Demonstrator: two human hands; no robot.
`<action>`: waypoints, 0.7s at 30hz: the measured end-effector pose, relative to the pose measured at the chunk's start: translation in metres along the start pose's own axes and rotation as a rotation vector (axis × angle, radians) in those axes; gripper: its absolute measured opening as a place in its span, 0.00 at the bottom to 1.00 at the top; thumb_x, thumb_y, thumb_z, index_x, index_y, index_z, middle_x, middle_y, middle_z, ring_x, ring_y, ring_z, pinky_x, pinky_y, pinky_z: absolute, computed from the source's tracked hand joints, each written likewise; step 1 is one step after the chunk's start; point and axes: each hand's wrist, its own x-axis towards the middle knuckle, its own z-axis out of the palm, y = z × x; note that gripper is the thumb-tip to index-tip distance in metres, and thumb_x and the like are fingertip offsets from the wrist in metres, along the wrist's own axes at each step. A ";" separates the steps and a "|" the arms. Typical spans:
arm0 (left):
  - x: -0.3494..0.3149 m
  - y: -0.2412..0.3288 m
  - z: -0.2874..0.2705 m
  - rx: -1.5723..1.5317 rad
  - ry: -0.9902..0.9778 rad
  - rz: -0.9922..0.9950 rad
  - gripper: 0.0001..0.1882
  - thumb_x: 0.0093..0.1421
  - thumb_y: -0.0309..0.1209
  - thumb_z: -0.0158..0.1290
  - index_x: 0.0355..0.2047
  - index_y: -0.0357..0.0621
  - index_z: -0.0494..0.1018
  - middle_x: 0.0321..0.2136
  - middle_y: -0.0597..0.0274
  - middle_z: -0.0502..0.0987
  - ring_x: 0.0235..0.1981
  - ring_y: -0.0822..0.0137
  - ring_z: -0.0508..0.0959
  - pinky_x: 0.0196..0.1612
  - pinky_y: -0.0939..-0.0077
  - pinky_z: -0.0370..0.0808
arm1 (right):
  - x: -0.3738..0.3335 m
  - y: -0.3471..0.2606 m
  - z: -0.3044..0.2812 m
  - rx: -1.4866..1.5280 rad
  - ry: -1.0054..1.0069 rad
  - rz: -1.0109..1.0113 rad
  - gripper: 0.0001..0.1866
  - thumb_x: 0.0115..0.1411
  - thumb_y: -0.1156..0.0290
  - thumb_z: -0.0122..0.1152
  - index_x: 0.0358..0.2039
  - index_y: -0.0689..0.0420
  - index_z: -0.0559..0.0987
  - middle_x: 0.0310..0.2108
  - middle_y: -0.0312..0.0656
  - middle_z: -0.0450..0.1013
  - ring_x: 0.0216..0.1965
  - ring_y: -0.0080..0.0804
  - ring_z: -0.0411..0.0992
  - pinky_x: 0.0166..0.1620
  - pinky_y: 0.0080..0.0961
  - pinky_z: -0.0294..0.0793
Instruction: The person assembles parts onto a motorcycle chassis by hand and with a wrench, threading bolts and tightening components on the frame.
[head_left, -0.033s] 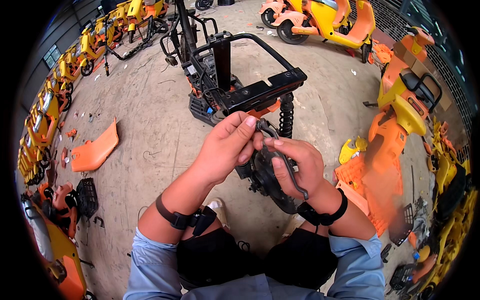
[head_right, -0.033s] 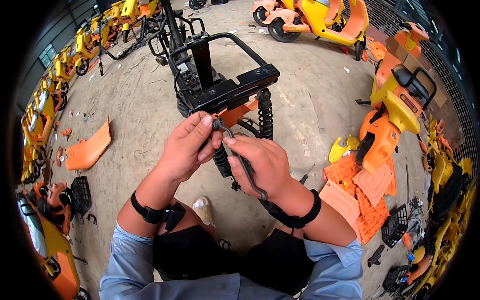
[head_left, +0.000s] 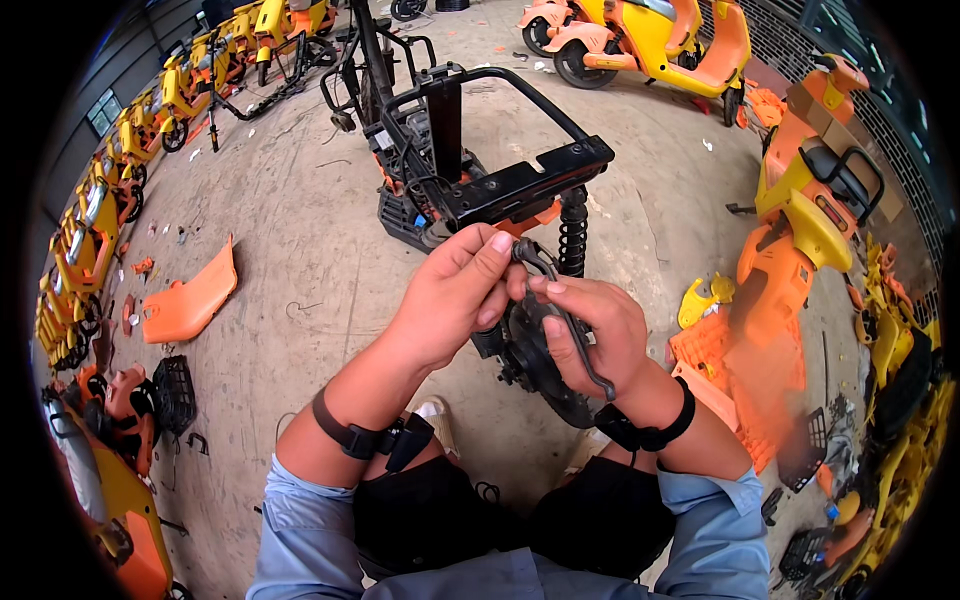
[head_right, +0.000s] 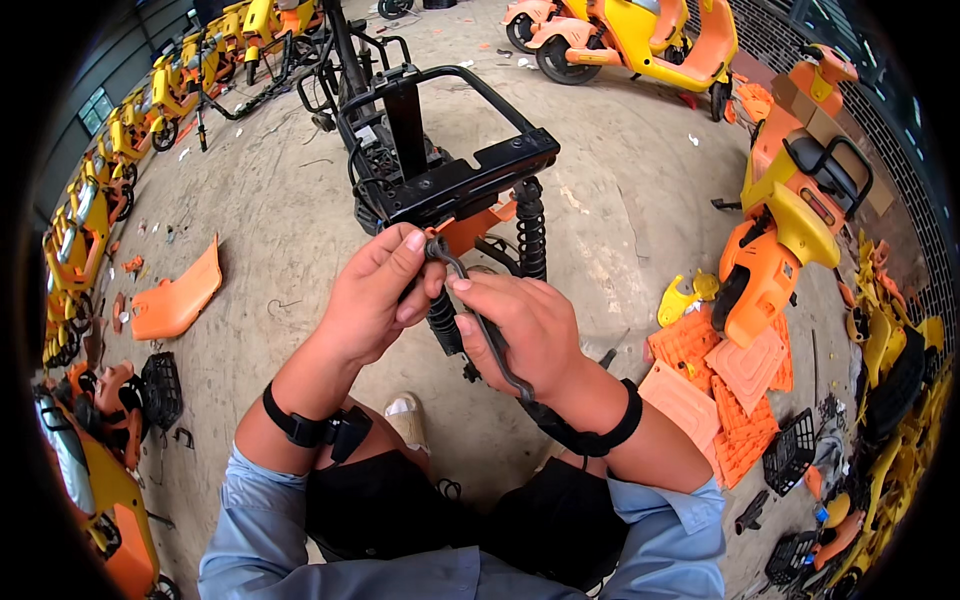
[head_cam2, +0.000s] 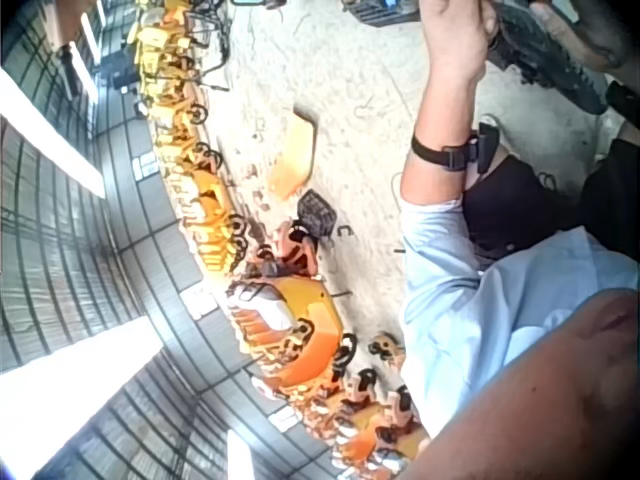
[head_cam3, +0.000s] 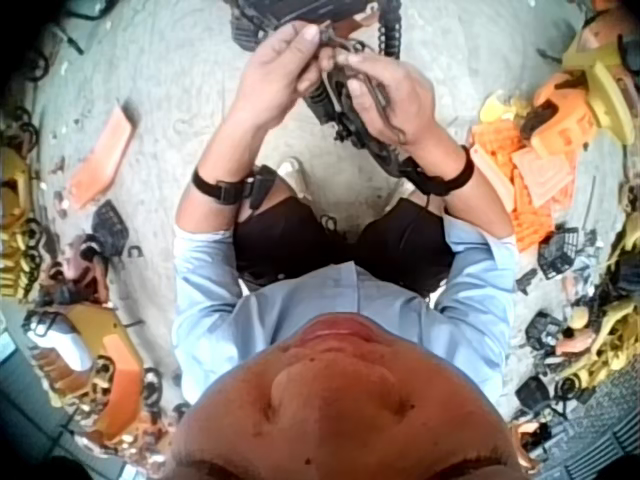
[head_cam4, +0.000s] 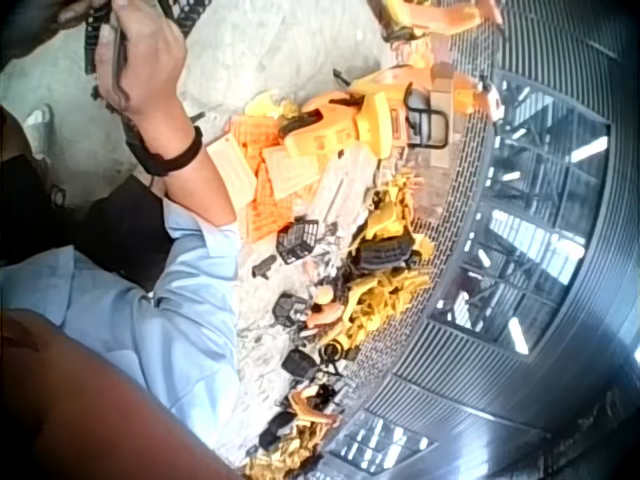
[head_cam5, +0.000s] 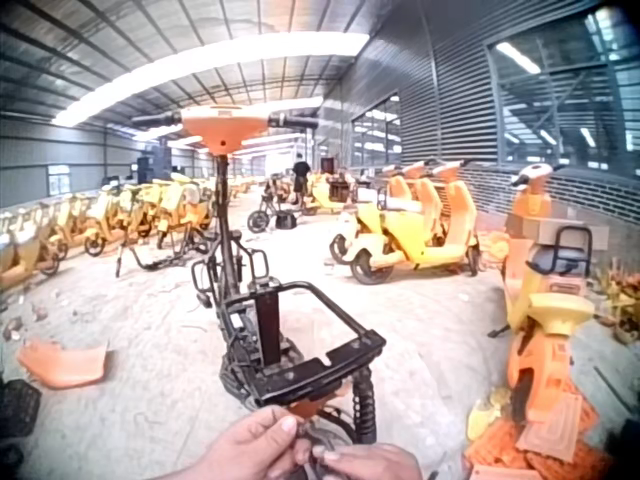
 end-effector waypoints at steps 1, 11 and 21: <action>-0.001 0.001 0.002 -0.025 0.003 -0.021 0.13 0.78 0.39 0.44 0.41 0.44 0.70 0.28 0.64 0.75 0.17 0.82 0.62 0.20 0.86 0.58 | 0.000 0.001 0.000 -0.020 -0.004 -0.032 0.20 0.60 0.77 0.67 0.52 0.56 0.77 0.46 0.44 0.82 0.39 0.40 0.82 0.36 0.30 0.77; -0.004 0.007 0.001 -0.086 -0.099 -0.075 0.15 0.79 0.41 0.42 0.39 0.45 0.69 0.24 0.70 0.68 0.17 0.82 0.60 0.18 0.87 0.57 | 0.000 0.003 -0.003 -0.021 -0.054 -0.109 0.22 0.57 0.78 0.69 0.52 0.55 0.77 0.44 0.45 0.81 0.37 0.41 0.82 0.35 0.31 0.76; -0.002 -0.002 -0.005 -0.211 -0.129 -0.079 0.17 0.79 0.40 0.42 0.46 0.40 0.74 0.23 0.71 0.66 0.17 0.82 0.61 0.18 0.87 0.58 | -0.001 0.006 -0.001 0.175 -0.024 -0.008 0.19 0.58 0.78 0.68 0.51 0.56 0.79 0.40 0.49 0.79 0.36 0.47 0.80 0.37 0.35 0.80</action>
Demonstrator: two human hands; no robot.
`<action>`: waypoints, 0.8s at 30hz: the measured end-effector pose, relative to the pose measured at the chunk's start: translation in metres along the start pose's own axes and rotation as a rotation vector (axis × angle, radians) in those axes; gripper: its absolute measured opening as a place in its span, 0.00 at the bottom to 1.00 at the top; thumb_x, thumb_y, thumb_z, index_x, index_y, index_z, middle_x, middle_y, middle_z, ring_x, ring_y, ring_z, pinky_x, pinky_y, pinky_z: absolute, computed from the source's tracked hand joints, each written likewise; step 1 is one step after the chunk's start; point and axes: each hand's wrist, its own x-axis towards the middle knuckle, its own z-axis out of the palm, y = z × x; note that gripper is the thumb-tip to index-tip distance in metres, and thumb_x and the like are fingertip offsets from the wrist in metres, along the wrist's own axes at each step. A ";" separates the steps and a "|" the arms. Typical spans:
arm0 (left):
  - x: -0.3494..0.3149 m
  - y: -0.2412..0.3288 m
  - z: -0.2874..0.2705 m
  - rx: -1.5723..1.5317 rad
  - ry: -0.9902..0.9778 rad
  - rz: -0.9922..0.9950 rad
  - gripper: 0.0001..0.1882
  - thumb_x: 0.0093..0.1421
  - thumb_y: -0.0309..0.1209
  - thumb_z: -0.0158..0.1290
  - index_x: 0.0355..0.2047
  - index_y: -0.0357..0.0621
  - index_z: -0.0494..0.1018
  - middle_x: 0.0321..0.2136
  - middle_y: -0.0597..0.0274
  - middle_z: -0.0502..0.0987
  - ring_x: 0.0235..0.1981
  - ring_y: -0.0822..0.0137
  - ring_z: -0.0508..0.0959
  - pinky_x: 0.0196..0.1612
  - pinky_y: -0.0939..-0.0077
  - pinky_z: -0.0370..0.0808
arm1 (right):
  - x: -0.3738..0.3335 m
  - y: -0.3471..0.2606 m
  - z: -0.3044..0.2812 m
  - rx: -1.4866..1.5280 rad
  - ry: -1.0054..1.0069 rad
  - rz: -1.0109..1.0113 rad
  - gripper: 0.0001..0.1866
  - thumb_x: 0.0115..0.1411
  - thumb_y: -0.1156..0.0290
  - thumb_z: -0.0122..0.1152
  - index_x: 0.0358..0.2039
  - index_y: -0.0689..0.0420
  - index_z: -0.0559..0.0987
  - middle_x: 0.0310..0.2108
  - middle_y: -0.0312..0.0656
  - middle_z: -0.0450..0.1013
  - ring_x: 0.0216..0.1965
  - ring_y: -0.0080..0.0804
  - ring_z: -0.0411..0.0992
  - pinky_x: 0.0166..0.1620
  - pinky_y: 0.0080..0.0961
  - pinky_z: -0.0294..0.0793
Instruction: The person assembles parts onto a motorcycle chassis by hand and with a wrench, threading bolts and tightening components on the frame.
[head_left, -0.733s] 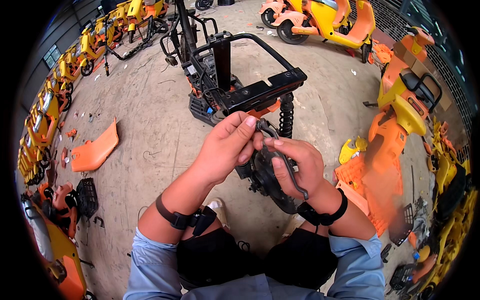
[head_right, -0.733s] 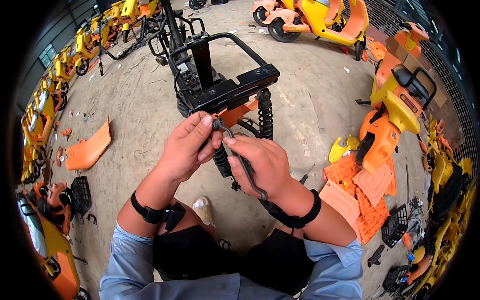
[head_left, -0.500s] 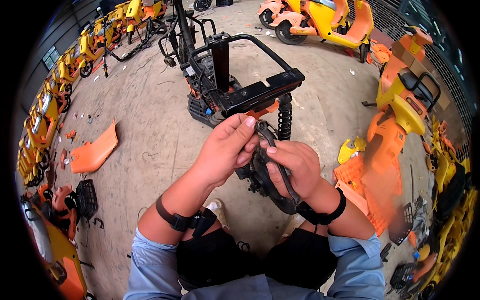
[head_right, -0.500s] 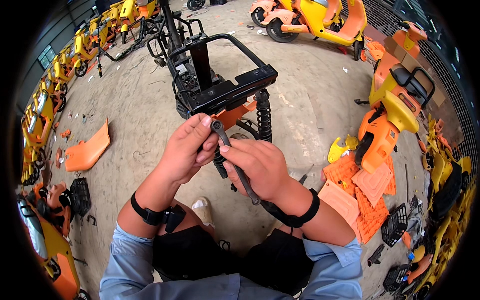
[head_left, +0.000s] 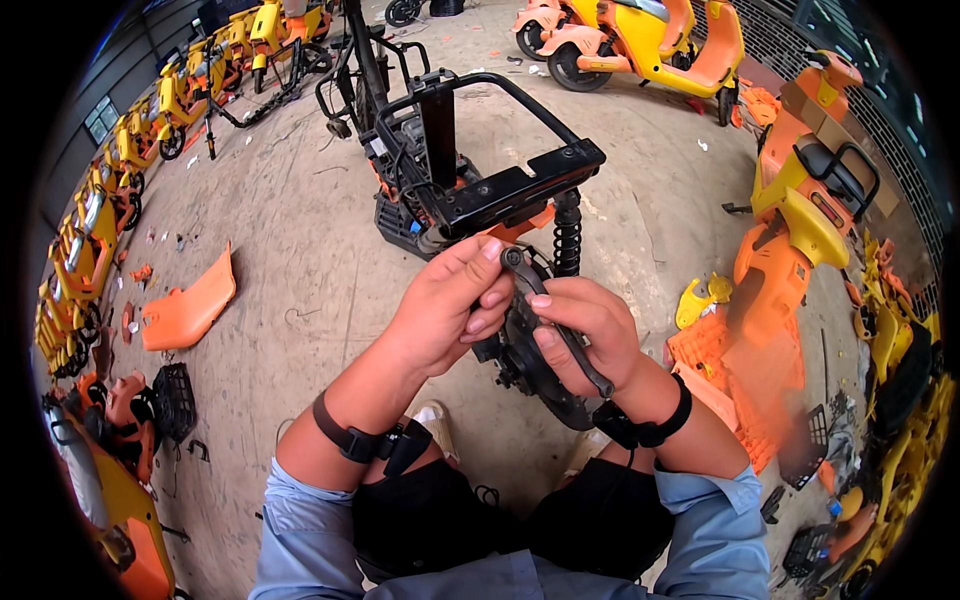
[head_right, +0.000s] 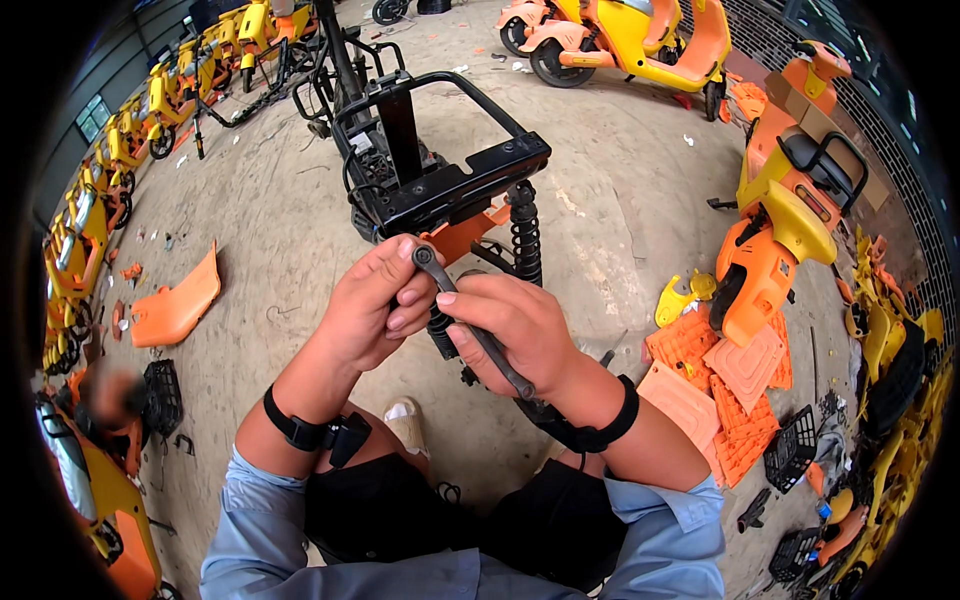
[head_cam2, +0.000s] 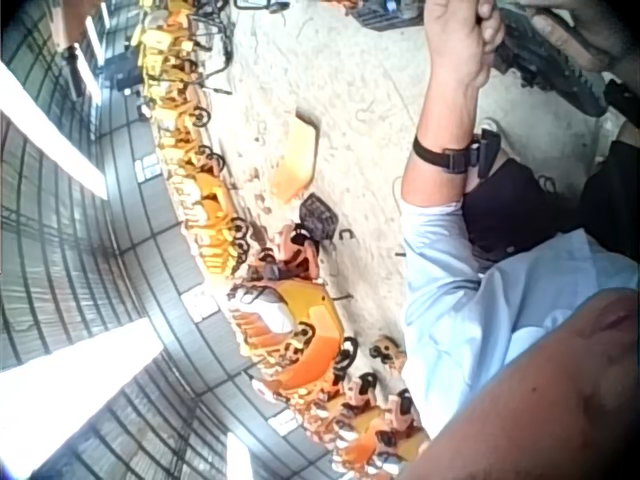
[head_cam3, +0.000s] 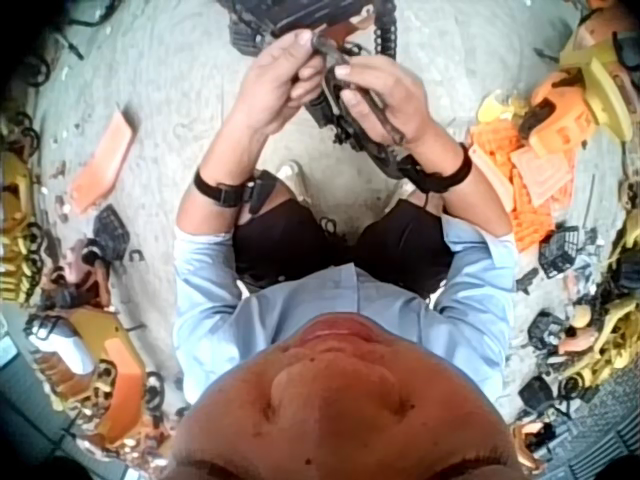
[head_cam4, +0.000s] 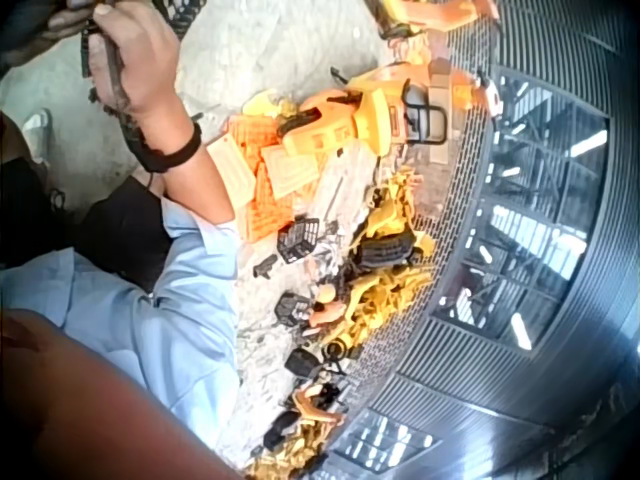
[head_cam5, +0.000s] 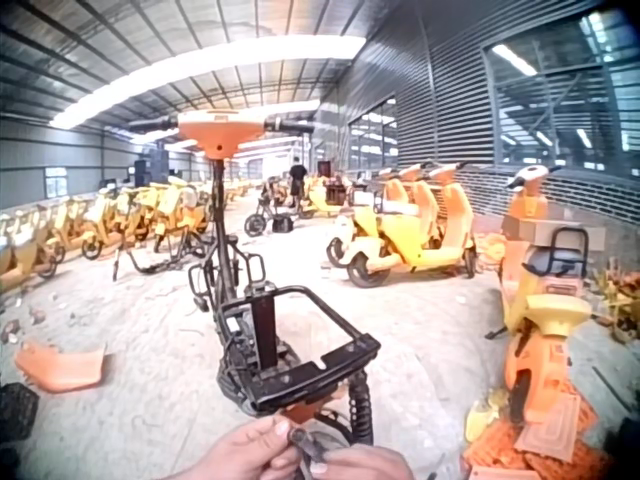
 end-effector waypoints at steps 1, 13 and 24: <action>0.000 0.000 0.000 0.007 0.013 -0.001 0.17 0.79 0.40 0.42 0.47 0.40 0.74 0.23 0.71 0.66 0.17 0.82 0.61 0.18 0.87 0.58 | 0.000 0.000 0.000 -0.005 0.000 0.007 0.19 0.58 0.78 0.68 0.51 0.55 0.79 0.40 0.49 0.79 0.36 0.47 0.80 0.38 0.34 0.80; 0.001 -0.002 0.004 0.042 0.086 0.029 0.14 0.77 0.37 0.48 0.53 0.42 0.74 0.25 0.72 0.67 0.18 0.83 0.61 0.19 0.87 0.57 | 0.003 -0.001 0.002 -0.106 0.049 0.043 0.20 0.60 0.77 0.68 0.53 0.56 0.77 0.48 0.50 0.77 0.41 0.43 0.79 0.41 0.33 0.80; 0.009 0.012 0.004 0.581 0.321 0.433 0.15 0.70 0.36 0.60 0.50 0.39 0.78 0.33 0.68 0.80 0.31 0.80 0.76 0.33 0.83 0.73 | 0.030 -0.007 0.005 0.168 0.042 0.342 0.17 0.68 0.69 0.63 0.56 0.56 0.77 0.62 0.47 0.74 0.54 0.35 0.78 0.47 0.26 0.77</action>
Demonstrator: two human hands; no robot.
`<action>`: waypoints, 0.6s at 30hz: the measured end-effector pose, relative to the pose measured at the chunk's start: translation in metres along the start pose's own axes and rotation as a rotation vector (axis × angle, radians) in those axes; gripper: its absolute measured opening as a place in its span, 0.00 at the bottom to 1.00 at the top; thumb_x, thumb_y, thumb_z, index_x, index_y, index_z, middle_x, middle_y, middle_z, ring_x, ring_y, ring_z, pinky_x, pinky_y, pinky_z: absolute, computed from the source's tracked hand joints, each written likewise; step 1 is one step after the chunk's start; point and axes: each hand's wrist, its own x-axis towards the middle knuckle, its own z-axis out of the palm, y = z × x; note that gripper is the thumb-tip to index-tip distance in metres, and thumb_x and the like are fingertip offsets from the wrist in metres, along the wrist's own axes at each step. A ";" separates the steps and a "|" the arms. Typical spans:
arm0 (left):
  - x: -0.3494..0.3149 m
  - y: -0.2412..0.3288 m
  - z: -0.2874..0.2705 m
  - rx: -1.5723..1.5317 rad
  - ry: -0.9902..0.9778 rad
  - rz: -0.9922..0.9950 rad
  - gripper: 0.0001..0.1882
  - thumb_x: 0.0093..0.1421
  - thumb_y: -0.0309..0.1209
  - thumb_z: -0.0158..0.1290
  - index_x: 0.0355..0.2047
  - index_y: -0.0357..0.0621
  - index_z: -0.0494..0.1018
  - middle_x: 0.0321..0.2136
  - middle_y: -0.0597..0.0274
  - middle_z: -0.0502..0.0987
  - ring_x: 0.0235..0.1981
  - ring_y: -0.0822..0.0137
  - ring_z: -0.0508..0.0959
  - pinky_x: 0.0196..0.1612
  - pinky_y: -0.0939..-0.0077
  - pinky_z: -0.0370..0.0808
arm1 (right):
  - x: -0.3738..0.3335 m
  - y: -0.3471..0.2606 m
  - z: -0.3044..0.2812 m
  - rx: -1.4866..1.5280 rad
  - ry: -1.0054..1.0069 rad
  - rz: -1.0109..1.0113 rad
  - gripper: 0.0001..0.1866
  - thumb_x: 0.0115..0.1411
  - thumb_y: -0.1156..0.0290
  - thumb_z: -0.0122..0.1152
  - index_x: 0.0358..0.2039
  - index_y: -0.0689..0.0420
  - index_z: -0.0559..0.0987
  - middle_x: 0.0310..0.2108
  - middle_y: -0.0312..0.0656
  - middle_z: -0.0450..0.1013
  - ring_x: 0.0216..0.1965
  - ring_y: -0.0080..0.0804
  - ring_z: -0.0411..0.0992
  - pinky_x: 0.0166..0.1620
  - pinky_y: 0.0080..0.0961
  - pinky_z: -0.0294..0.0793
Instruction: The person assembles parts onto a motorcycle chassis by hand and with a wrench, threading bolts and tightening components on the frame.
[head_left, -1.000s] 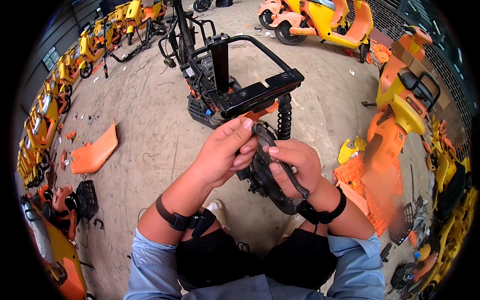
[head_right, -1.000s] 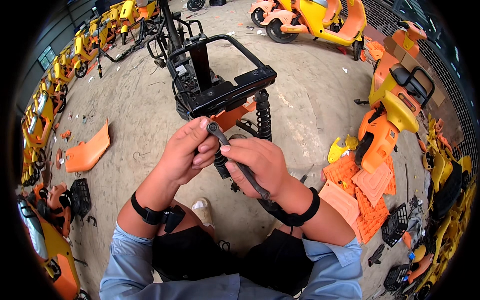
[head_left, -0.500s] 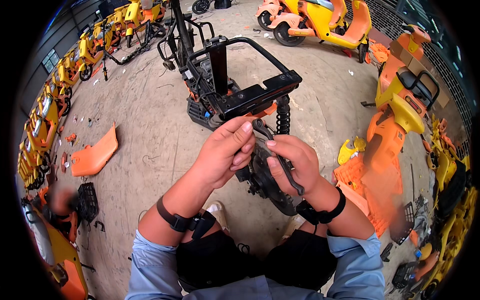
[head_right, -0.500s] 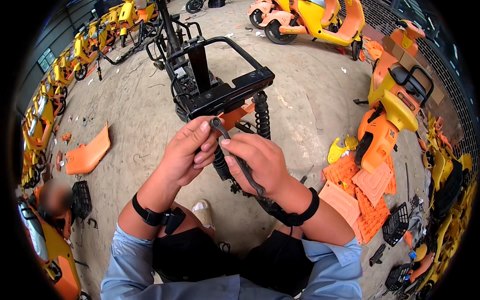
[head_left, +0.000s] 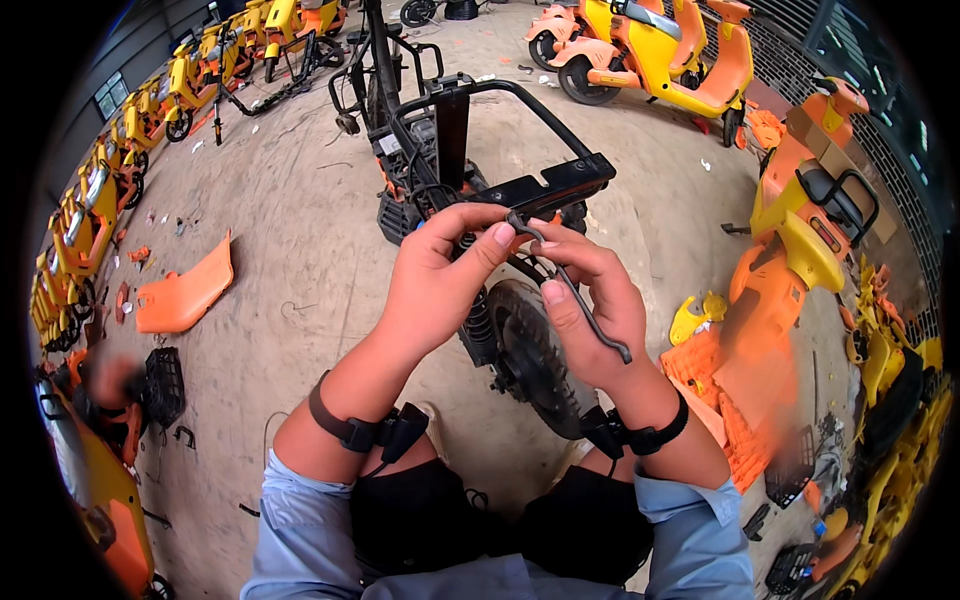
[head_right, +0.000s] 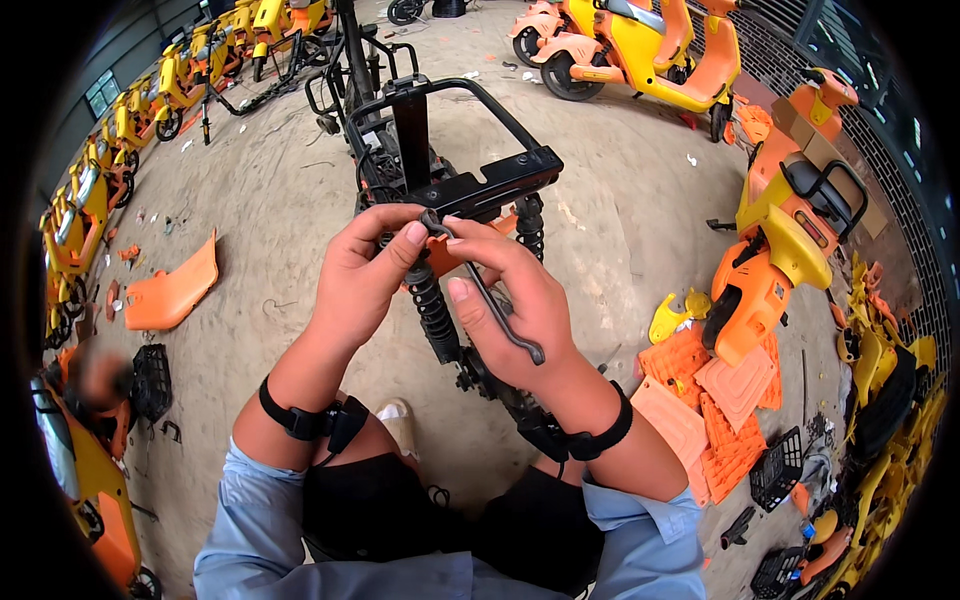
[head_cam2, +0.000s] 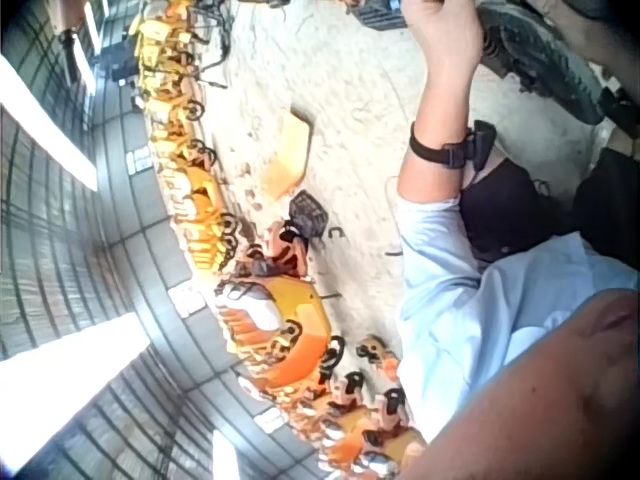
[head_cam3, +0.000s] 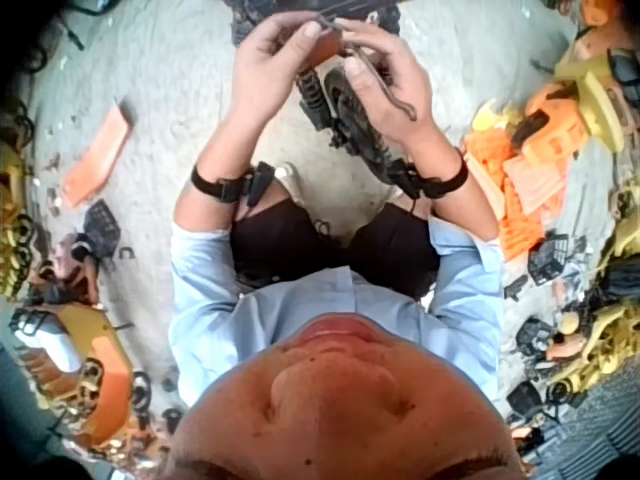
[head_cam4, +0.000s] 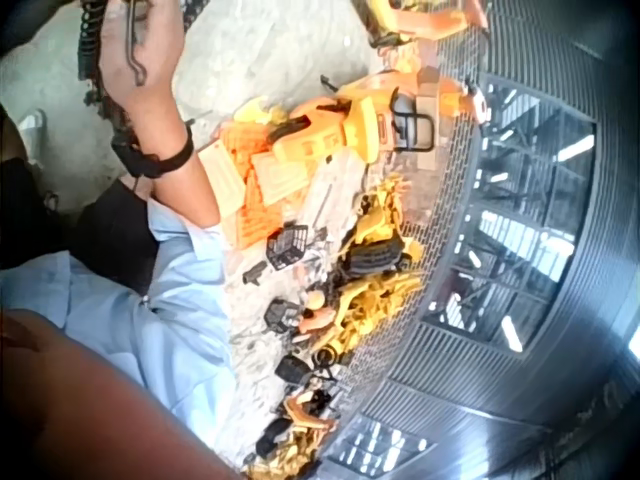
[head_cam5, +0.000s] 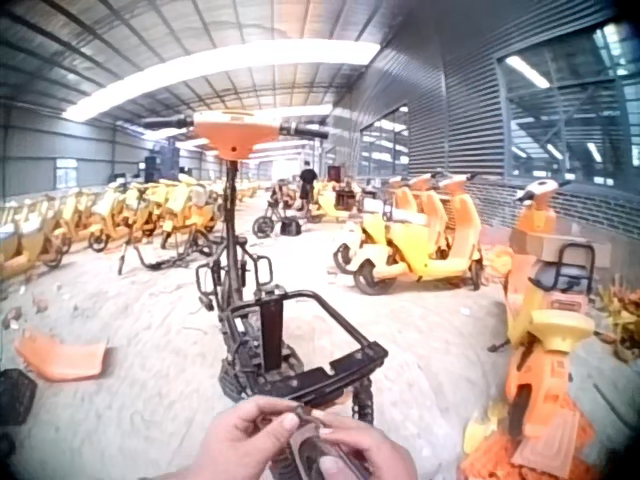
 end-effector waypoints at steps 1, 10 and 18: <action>0.005 0.002 -0.004 -0.002 0.003 0.032 0.15 0.70 0.36 0.60 0.50 0.38 0.79 0.35 0.67 0.82 0.34 0.78 0.78 0.37 0.82 0.75 | 0.006 -0.004 0.000 -0.034 -0.008 0.001 0.17 0.68 0.69 0.63 0.56 0.56 0.77 0.62 0.46 0.75 0.53 0.34 0.78 0.47 0.25 0.76; 0.035 0.002 -0.041 0.150 0.007 0.003 0.18 0.67 0.36 0.63 0.51 0.35 0.81 0.42 0.63 0.84 0.44 0.74 0.80 0.49 0.76 0.76 | 0.051 -0.001 0.010 0.233 -0.056 0.319 0.19 0.71 0.66 0.62 0.59 0.59 0.80 0.54 0.40 0.80 0.51 0.22 0.77 0.56 0.24 0.75; 0.044 -0.013 -0.060 0.270 -0.010 -0.019 0.19 0.68 0.37 0.63 0.52 0.35 0.82 0.42 0.62 0.85 0.43 0.74 0.80 0.48 0.76 0.77 | 0.058 0.004 0.024 0.183 -0.063 0.425 0.19 0.70 0.67 0.62 0.58 0.60 0.81 0.39 0.37 0.82 0.41 0.20 0.78 0.46 0.21 0.76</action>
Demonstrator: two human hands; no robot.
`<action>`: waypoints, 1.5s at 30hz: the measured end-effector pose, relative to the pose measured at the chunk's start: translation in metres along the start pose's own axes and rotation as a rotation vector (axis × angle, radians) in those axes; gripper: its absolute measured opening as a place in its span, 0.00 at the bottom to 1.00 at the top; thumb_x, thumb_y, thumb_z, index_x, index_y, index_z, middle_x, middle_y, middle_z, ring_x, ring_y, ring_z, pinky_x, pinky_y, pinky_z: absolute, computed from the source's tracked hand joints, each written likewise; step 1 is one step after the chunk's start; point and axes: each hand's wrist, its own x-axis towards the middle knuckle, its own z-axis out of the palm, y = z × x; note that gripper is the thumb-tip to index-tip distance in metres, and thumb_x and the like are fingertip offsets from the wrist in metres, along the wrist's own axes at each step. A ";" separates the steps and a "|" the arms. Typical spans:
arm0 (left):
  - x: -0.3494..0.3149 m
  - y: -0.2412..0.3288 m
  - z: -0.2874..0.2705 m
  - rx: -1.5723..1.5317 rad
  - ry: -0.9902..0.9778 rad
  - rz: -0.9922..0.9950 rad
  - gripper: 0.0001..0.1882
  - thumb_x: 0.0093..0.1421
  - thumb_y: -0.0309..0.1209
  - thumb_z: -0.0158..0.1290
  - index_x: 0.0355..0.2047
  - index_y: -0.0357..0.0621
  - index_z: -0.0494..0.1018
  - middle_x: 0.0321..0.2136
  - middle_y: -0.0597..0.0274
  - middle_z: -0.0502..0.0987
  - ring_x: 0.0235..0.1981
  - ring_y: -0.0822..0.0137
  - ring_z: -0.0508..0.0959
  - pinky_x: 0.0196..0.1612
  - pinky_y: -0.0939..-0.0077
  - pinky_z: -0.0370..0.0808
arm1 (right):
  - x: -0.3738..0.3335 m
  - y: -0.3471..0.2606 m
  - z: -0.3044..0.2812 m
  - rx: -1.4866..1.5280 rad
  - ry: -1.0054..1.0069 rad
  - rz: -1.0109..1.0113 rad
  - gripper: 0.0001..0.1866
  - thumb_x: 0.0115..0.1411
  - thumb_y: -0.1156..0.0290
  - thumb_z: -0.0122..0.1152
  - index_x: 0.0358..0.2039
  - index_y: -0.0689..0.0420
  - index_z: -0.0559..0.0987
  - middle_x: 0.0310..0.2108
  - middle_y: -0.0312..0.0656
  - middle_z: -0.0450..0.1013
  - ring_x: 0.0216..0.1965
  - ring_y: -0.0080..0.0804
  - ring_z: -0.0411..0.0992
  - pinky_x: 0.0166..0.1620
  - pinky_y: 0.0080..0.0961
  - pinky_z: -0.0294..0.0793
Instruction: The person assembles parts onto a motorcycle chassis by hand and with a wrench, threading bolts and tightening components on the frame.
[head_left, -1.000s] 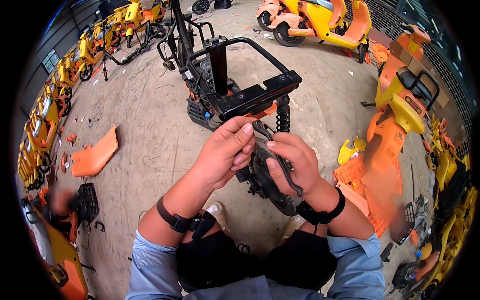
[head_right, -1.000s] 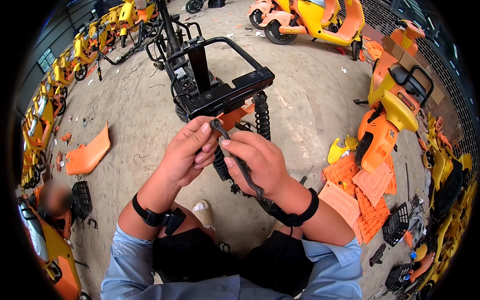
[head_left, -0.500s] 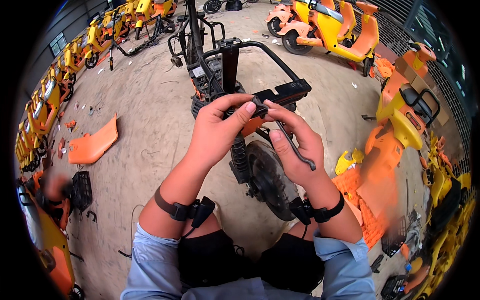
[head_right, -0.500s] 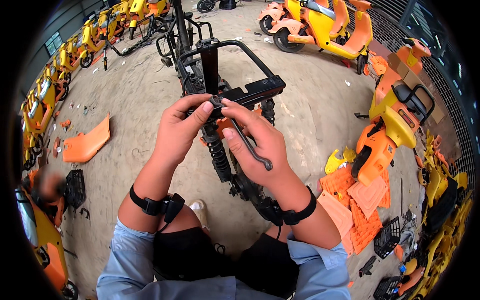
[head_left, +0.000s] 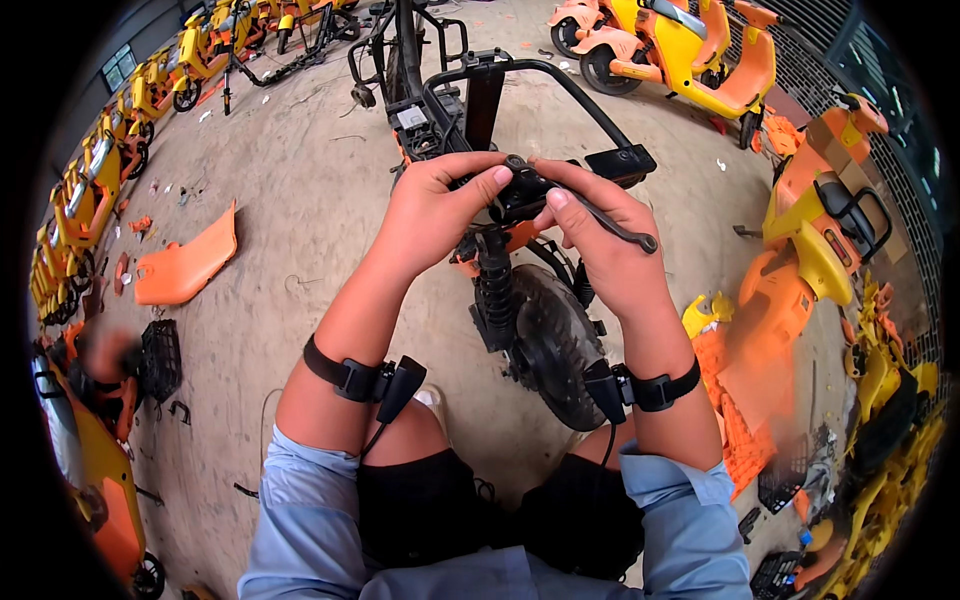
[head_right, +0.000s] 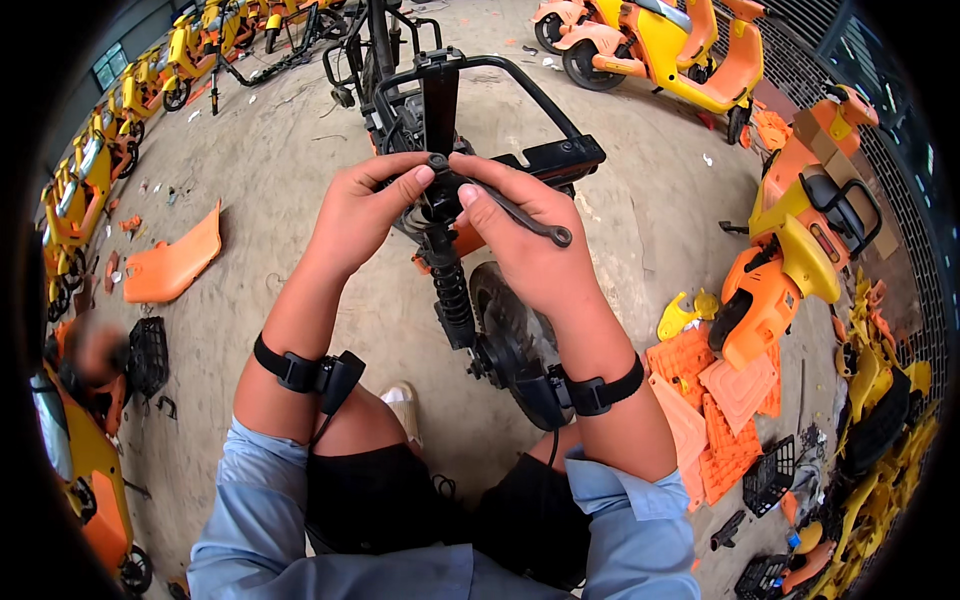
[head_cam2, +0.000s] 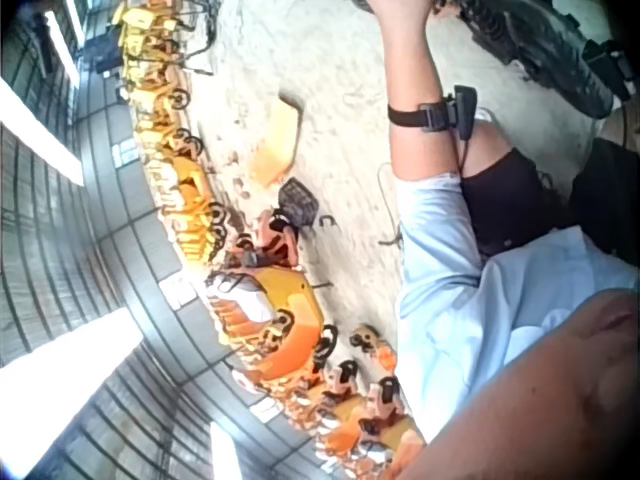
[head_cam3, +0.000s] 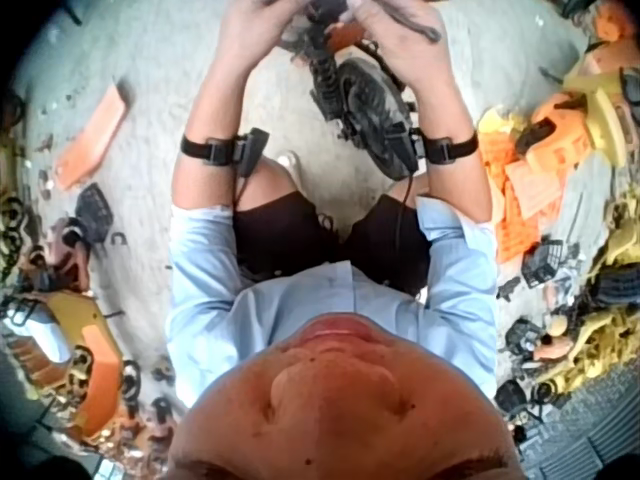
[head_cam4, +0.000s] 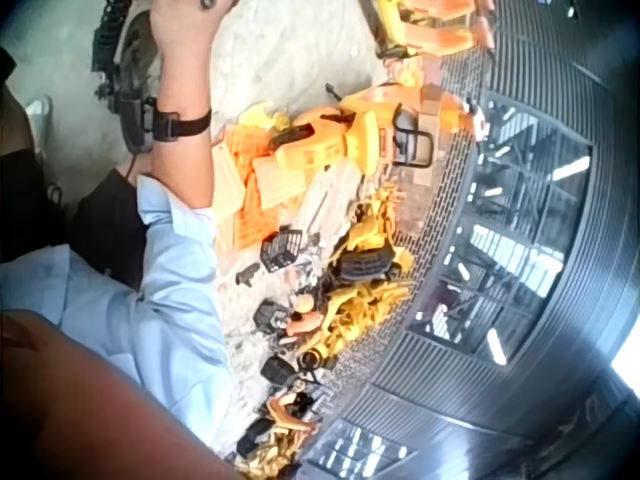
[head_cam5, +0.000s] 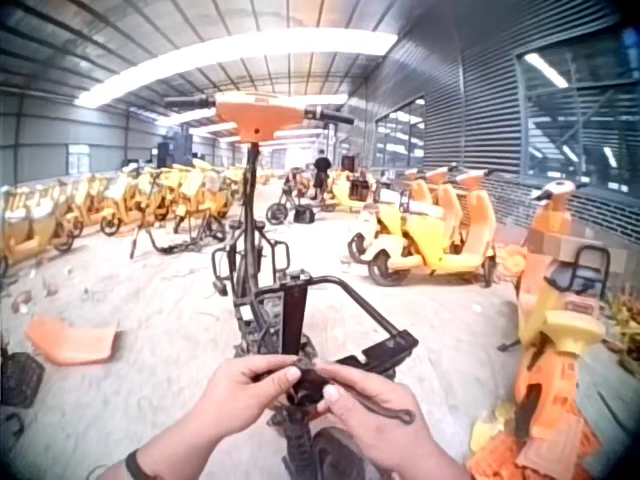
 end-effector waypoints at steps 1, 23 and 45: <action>0.001 -0.002 0.000 -0.001 -0.004 0.003 0.19 0.68 0.36 0.63 0.52 0.35 0.82 0.42 0.62 0.85 0.43 0.74 0.80 0.48 0.76 0.77 | 0.000 0.001 0.000 -0.003 0.002 0.004 0.18 0.70 0.67 0.62 0.58 0.60 0.81 0.39 0.37 0.82 0.41 0.20 0.78 0.46 0.21 0.76; 0.001 -0.010 -0.011 -0.062 -0.082 0.065 0.19 0.69 0.36 0.60 0.56 0.39 0.80 0.48 0.60 0.84 0.49 0.72 0.80 0.54 0.74 0.76 | -0.003 0.000 0.019 -0.327 0.026 -0.252 0.15 0.68 0.72 0.63 0.54 0.61 0.81 0.50 0.47 0.82 0.45 0.30 0.81 0.49 0.26 0.78; 0.003 -0.012 0.002 0.018 -0.002 0.060 0.17 0.64 0.34 0.66 0.49 0.37 0.82 0.34 0.68 0.82 0.35 0.78 0.77 0.40 0.79 0.77 | -0.005 0.010 0.026 -0.697 0.174 -0.619 0.13 0.64 0.73 0.67 0.49 0.57 0.83 0.48 0.52 0.81 0.44 0.47 0.83 0.47 0.33 0.81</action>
